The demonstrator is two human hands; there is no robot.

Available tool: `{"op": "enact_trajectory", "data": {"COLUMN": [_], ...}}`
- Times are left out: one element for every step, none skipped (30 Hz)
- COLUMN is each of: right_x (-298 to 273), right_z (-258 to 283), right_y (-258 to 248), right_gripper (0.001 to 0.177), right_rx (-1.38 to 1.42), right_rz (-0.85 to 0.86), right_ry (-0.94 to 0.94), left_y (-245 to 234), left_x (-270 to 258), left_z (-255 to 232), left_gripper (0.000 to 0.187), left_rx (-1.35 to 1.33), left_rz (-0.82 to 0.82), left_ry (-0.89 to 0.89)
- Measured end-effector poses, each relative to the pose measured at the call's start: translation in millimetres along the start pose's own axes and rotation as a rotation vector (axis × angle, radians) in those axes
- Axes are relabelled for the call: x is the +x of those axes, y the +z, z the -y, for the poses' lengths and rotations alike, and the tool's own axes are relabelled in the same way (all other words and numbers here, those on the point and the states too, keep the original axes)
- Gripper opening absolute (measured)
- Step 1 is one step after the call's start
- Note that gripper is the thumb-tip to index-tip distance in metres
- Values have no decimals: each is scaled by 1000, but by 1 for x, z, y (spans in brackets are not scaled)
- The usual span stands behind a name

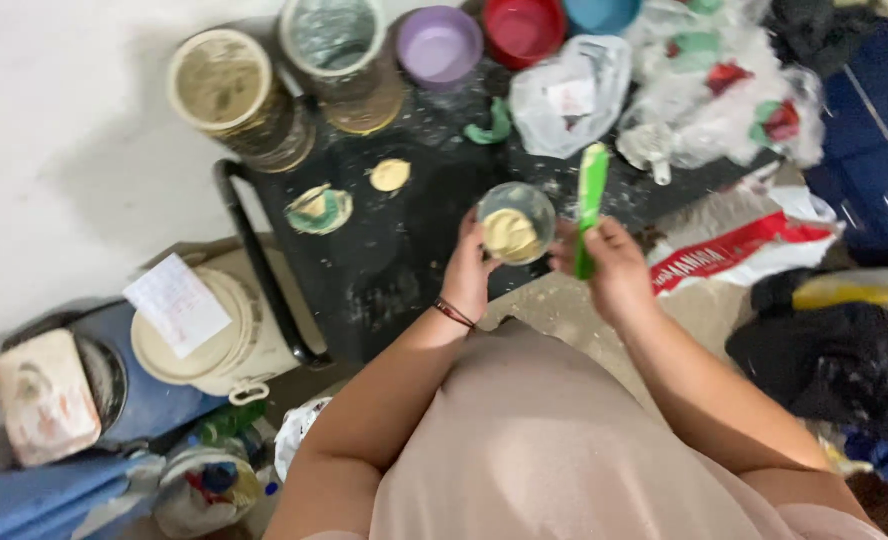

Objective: Filling dental impression trays with mixed material using a spatula

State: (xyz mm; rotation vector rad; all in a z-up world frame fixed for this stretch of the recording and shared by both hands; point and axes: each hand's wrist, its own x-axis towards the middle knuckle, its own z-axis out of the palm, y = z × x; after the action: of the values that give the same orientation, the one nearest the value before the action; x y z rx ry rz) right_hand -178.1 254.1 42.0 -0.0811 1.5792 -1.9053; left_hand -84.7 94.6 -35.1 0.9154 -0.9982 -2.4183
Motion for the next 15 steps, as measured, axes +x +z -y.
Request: {"op": "enact_trajectory", "data": {"right_x": [10,19,27,31,35,38,48,58,70,79,88,98,98,99,101], "right_z": [-1,-3,-5,1,6,12,8,3,-2,-2,-2,-3,1,4,9], "right_y": [-21,-41,-63,-75,-86,-98,-115,-132,-147,-155,-160,-164,-163,-161,-158], "right_gripper": [24,22,20,20,17,15,15,14,13,13,14,15,15,15,19], "right_rx": [7,28,48,54,-1,-56,-53,-205,-360,-358,-501,-644,-643,-860,-1075], "right_rz": [-20,-59,-97,-117,-126,-135,-146,-120,-86,-88,-79,-69,-55,-92,-126], "right_ry": [-3,-52,-101,-104,-145,-184,-185,-253,-320,-320,-384,-447,-444,-613,-788], "left_y": [11,21,32,45,57,70,75,79,82,85,86,86,87,87,87], "left_x": [4,8,11,18,24,30,38,47,56,61,65,69,70,70,72], "left_z": [6,13,20,29,38,46,57,68,78,83,88,92,96,99,101], "left_gripper": [51,59,67,67,66,66,66,67,68,68,67,66,66,66,67], "left_rx": [9,214,419,427,370,314,319,288,253,255,265,275,271,267,261], "left_rz": [14,108,204,220,240,259,267,243,213,215,196,177,164,175,185], "left_ry": [-14,-74,-131,-142,-152,-162,-169,-160,-145,-147,-138,-129,-125,-106,-84]}}
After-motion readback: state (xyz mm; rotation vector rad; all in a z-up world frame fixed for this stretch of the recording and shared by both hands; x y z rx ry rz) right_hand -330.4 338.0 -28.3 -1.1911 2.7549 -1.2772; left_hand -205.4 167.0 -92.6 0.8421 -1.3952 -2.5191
